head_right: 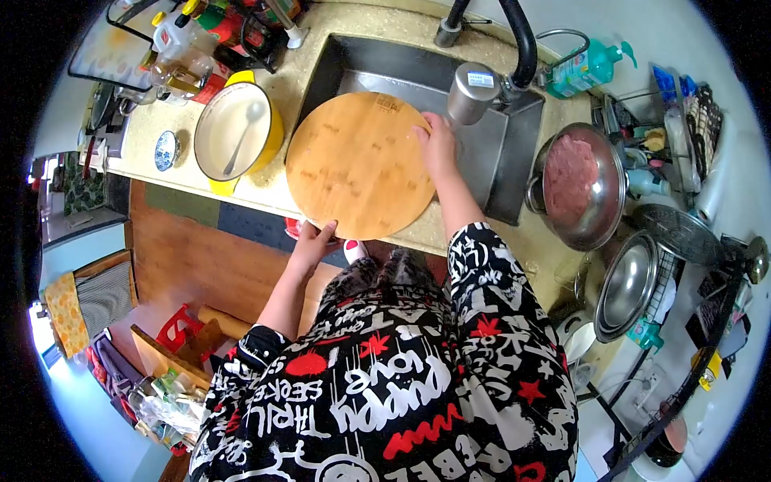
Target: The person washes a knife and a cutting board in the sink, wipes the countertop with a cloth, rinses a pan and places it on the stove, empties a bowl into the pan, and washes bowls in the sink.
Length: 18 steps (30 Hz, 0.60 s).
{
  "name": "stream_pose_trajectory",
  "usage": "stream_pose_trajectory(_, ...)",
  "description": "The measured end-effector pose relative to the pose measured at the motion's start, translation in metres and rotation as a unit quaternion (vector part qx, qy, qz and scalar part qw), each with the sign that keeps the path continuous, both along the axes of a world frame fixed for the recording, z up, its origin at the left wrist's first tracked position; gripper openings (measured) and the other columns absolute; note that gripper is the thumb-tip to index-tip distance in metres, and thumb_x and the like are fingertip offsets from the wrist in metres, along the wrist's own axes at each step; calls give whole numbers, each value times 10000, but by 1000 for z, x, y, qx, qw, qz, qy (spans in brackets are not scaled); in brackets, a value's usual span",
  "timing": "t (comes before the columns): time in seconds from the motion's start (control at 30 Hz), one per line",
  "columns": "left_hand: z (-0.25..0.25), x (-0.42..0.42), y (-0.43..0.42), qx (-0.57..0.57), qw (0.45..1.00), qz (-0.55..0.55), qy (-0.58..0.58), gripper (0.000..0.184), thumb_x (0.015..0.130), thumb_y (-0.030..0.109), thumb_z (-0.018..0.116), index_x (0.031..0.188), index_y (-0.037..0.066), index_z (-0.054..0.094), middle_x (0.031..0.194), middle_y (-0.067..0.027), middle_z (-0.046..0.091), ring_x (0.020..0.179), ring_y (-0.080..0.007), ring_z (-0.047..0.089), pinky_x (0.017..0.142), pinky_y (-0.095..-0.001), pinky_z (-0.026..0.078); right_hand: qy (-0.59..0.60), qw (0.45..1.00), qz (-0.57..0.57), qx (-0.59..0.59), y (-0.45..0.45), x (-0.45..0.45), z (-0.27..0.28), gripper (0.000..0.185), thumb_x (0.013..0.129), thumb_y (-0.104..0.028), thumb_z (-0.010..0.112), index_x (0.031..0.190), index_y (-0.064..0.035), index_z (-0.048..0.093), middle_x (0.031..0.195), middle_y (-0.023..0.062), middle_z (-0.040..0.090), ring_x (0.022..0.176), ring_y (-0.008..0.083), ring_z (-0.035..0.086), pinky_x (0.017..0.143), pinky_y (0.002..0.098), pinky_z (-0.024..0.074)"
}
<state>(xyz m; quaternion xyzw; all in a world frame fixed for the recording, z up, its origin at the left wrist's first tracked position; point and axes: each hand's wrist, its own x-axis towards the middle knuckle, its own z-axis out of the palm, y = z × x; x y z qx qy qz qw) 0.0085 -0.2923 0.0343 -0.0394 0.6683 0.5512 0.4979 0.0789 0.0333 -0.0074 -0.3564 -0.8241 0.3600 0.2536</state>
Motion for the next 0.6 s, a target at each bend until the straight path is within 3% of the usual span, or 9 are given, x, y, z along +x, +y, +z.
stream_pose_trajectory(0.17, -1, -3, -1, 0, 1000, -10, -2, 356, 988, 228, 591, 1226, 28, 418, 1030, -95, 605, 849, -184, 635, 768, -344, 590, -30, 997, 60, 45, -4, 3, 11, 425, 816, -139, 741, 1199, -15, 603, 1150, 189, 621, 1073, 366, 590, 899, 421, 476)
stream_pose_trajectory(0.37, 1, -6, -3, -22, 999, -22, -14, 376, 987, 226, 592, 1253, 31, 410, 1100, -102, 608, 901, -193, 642, 776, -345, 584, -45, 993, 73, -77, 23, 1, 5, 438, 828, -214, 747, 1214, -51, 619, 1081, 188, 668, 1013, 352, 642, 869, 396, 514)
stream_pose_trajectory(0.43, 4, -8, 0, -26, 999, -28, -18, 385, 986, 222, 593, 1270, 35, 411, 1131, -102, 609, 921, -199, 644, 789, -350, 579, -17, 997, 57, -48, 7, -4, -9, 406, 854, -216, 723, 1217, -64, 626, 1085, 184, 681, 1006, 339, 659, 853, 388, 522)
stream_pose_trajectory(0.53, 15, -7, 4, -5, 1000, -25, -7, 393, 976, 173, 599, 1260, -24, 413, 1126, -143, 599, 922, -202, 638, 781, -346, 597, -6, 990, 41, -137, 12, 4, -27, 455, 846, -254, 735, 1250, -78, 618, 1110, 178, 688, 1025, 318, 670, 851, 378, 525)
stream_pose_trajectory(0.57, 19, -5, 8, -13, 1000, -12, -7, 403, 968, 161, 609, 1271, -24, 418, 1136, -142, 603, 964, -214, 630, 831, -355, 584, -6, 981, 39, -188, 18, 6, -32, 488, 836, -272, 747, 1265, -82, 612, 1121, 176, 689, 1036, 310, 672, 853, 375, 524)
stream_pose_trajectory(0.6, 16, -2, 12, 0, 1000, -1, -8, 405, 964, 155, 614, 1271, -22, 419, 1142, -144, 602, 977, -217, 627, 835, -355, 580, -27, 984, 37, -172, 27, 14, -49, 531, 825, -295, 755, 1288, -86, 597, 1121, 172, 692, 1036, 295, 674, 858, 364, 523)
